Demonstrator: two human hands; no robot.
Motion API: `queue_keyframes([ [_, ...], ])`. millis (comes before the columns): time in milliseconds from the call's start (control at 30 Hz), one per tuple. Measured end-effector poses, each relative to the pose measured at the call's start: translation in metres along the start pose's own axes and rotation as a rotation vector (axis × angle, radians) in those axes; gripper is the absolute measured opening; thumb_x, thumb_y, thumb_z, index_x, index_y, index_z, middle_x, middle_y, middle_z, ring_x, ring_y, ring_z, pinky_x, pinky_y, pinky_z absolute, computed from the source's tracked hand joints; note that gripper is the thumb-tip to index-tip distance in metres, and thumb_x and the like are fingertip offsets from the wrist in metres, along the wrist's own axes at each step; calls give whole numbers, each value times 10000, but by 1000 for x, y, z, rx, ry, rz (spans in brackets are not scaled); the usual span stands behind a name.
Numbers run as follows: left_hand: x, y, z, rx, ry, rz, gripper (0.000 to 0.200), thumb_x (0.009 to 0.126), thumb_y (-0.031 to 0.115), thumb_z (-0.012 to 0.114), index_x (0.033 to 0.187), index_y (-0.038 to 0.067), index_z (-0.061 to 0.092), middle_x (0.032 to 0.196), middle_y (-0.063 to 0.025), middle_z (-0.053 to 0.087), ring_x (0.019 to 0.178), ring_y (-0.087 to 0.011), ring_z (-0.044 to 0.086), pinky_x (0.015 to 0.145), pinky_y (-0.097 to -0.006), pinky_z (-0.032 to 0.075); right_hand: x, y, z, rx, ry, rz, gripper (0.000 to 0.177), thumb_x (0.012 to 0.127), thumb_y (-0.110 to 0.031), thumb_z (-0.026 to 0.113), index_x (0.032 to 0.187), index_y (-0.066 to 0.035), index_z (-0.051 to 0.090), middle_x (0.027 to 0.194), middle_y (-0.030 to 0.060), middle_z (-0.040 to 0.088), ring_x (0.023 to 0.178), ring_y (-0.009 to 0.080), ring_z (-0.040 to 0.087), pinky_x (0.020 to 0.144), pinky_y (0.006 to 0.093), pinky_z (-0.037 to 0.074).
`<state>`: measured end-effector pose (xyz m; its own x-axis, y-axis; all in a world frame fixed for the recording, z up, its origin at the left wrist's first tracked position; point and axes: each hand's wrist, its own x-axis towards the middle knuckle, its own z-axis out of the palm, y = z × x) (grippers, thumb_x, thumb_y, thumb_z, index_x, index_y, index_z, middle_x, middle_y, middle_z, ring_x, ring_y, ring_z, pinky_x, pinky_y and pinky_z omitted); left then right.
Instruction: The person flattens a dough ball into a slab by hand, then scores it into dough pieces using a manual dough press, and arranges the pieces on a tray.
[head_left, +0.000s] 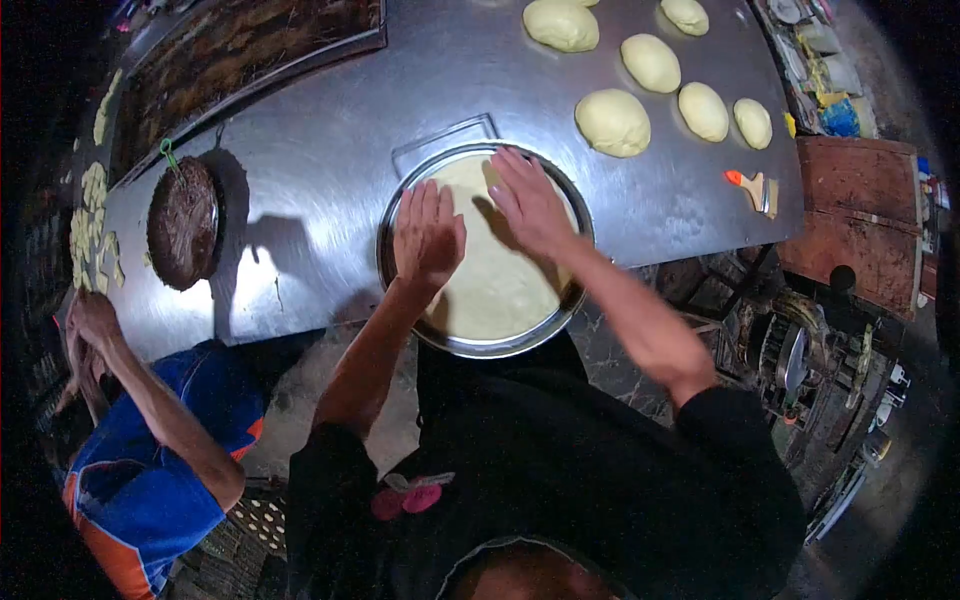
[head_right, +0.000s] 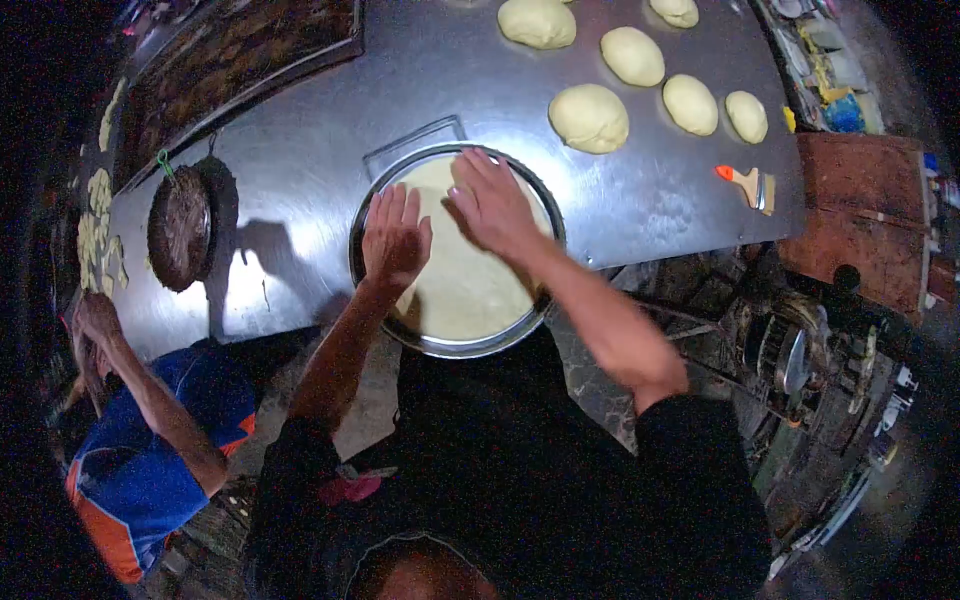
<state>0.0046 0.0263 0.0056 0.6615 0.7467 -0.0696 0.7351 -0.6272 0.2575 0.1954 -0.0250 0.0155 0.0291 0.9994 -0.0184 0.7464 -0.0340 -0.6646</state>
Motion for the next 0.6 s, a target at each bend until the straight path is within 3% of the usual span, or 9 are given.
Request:
queue_keyframes([
  [67, 19, -3, 7, -57, 205, 363, 582, 882, 271, 591, 1355, -21, 418, 1447, -205, 370, 1350, -345, 351, 1115, -471, 274, -17, 7, 22, -126, 92, 67, 615, 957, -396, 451, 1400, 20, 357, 1492, 210, 297, 1410, 354, 227, 1145, 513, 142],
  [200, 8, -4, 23, -7, 140, 262, 666, 915, 361, 543, 1420, -13, 322, 1482, -202, 316, 1389, -328, 284, 1137, -461, 217, -23, 20, 26, -342, 8, 60, 687, 946, -411, 464, 1453, 4, 257, 1523, 192, 236, 1432, 329, 173, 1154, 506, 112],
  [300, -13, 6, 21, 52, 241, 67, 661, 883, 323, 585, 1400, -21, 358, 1458, -237, 337, 1359, -370, 324, 1116, -491, 246, -9, 24, 18, -345, -55, -167, 660, 957, -429, 432, 1431, 13, 309, 1521, 188, 248, 1428, 315, 193, 1160, 474, 134],
  [333, -13, 7, 16, 56, 235, 85, 661, 883, 323, 585, 1400, -21, 358, 1458, -237, 337, 1359, -370, 324, 1116, -491, 246, -10, 19, 17, -341, -43, -153, 660, 957, -429, 432, 1431, 13, 309, 1521, 188, 248, 1428, 315, 193, 1160, 474, 134],
  [400, 7, 10, 10, 46, 172, 65, 589, 833, 243, 613, 1337, -15, 452, 1411, -217, 414, 1318, -368, 391, 1094, -496, 299, 0, 15, 5, 90, -57, -12, 600, 972, -375, 420, 1435, -7, 323, 1516, 177, 273, 1420, 331, 214, 1149, 478, 168],
  [433, 21, 8, 12, -30, 289, 284, 576, 798, 205, 633, 1304, -26, 485, 1389, -220, 442, 1292, -377, 424, 1085, -486, 322, -9, 8, 6, 49, 48, -12, 586, 976, -370, 415, 1427, -5, 342, 1509, 186, 283, 1417, 341, 221, 1142, 495, 182],
  [467, 29, 6, 13, -134, 159, 425, 619, 845, 229, 611, 1373, -24, 408, 1428, -227, 391, 1347, -368, 356, 1111, -511, 273, -24, 6, 7, -13, 100, 6, 590, 978, -376, 412, 1431, -6, 334, 1511, 191, 276, 1423, 346, 202, 1149, 504, 145],
  [533, 28, 3, 18, -107, 196, 413, 631, 844, 230, 610, 1380, -26, 396, 1429, -239, 384, 1348, -373, 354, 1097, -515, 297, -40, 26, 11, -357, 52, 26, 590, 975, -377, 420, 1423, 0, 345, 1506, 195, 284, 1426, 344, 196, 1157, 503, 108],
  [600, 26, 9, 21, -50, 244, 313, 618, 819, 219, 633, 1349, -31, 435, 1410, -234, 410, 1320, -364, 394, 1081, -508, 321, -25, 36, 4, -292, 48, 25, 630, 961, -389, 451, 1433, 6, 317, 1516, 192, 262, 1433, 340, 173, 1161, 496, 83],
])
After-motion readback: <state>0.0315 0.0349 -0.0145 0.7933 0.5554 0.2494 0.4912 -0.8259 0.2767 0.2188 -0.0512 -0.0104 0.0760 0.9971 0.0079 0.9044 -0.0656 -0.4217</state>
